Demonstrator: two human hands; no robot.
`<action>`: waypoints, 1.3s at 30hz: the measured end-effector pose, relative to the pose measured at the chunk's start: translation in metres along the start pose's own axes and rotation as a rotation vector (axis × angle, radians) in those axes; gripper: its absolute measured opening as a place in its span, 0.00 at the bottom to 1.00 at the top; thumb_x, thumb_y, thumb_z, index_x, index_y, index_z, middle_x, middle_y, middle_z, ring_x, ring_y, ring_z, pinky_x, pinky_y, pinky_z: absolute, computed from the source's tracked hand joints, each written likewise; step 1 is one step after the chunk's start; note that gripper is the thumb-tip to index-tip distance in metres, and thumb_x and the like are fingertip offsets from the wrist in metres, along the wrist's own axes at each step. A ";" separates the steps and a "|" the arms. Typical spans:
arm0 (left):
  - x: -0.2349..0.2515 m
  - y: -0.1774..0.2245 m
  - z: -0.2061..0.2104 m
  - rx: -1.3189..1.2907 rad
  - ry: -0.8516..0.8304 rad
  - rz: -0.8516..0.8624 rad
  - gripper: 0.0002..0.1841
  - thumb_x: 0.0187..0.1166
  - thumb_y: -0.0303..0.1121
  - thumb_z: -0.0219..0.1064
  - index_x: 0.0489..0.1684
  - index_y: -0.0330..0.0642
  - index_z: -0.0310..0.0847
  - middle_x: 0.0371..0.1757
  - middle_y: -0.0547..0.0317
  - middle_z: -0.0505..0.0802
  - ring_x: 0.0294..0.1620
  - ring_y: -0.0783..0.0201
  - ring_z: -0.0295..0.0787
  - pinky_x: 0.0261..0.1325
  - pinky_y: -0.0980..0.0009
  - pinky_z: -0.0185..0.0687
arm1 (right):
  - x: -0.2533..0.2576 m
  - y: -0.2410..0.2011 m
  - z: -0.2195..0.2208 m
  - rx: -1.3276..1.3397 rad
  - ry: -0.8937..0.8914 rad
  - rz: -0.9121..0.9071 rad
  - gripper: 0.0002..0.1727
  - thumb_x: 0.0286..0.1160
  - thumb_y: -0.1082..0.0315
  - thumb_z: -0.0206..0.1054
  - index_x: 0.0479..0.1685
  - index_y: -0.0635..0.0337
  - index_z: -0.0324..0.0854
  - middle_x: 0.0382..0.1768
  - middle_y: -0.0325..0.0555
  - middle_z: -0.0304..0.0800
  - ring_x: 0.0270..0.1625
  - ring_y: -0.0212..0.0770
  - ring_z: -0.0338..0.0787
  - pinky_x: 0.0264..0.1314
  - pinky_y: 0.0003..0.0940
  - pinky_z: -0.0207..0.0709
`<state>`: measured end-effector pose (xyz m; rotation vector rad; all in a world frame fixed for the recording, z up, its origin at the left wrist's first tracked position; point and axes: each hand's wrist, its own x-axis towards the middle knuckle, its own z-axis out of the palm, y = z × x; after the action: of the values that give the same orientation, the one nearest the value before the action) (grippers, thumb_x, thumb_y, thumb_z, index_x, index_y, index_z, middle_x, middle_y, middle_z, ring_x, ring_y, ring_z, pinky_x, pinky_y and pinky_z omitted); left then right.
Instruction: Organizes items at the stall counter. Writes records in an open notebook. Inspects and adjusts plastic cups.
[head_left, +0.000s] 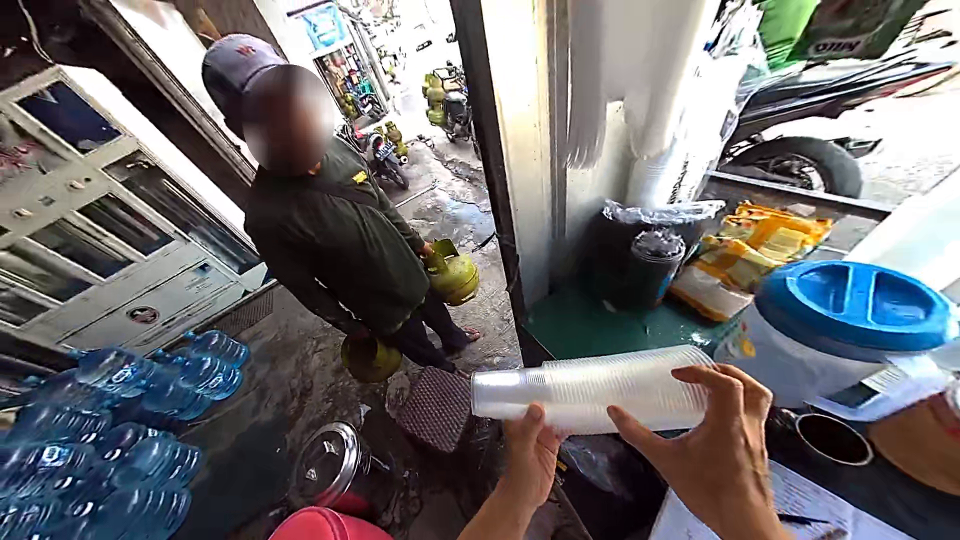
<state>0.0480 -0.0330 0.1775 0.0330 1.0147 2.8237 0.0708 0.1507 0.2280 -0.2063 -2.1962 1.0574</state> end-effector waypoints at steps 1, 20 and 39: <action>0.001 0.001 -0.002 -0.009 0.011 0.002 0.39 0.64 0.50 0.84 0.69 0.39 0.68 0.55 0.48 0.93 0.55 0.53 0.95 0.63 0.54 0.90 | 0.001 -0.001 0.004 -0.003 -0.006 0.005 0.49 0.38 0.39 0.82 0.61 0.65 0.76 0.69 0.77 0.69 0.70 0.70 0.74 0.64 0.60 0.75; -0.004 0.012 -0.014 -0.061 0.022 0.023 0.37 0.66 0.48 0.84 0.68 0.39 0.70 0.56 0.44 0.93 0.56 0.49 0.95 0.64 0.51 0.89 | 0.000 -0.007 0.015 0.005 -0.080 -0.015 0.53 0.38 0.37 0.82 0.67 0.66 0.75 0.70 0.77 0.68 0.73 0.71 0.71 0.69 0.60 0.71; -0.023 0.002 -0.006 -0.107 -0.037 0.016 0.33 0.68 0.45 0.83 0.68 0.40 0.71 0.57 0.43 0.93 0.58 0.48 0.94 0.65 0.50 0.89 | -0.013 -0.008 -0.008 -0.024 -0.041 -0.038 0.52 0.40 0.37 0.80 0.66 0.67 0.75 0.70 0.78 0.68 0.71 0.69 0.72 0.68 0.58 0.71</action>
<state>0.0702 -0.0413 0.1746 0.0827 0.8578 2.8760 0.0867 0.1454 0.2304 -0.1545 -2.2416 1.0237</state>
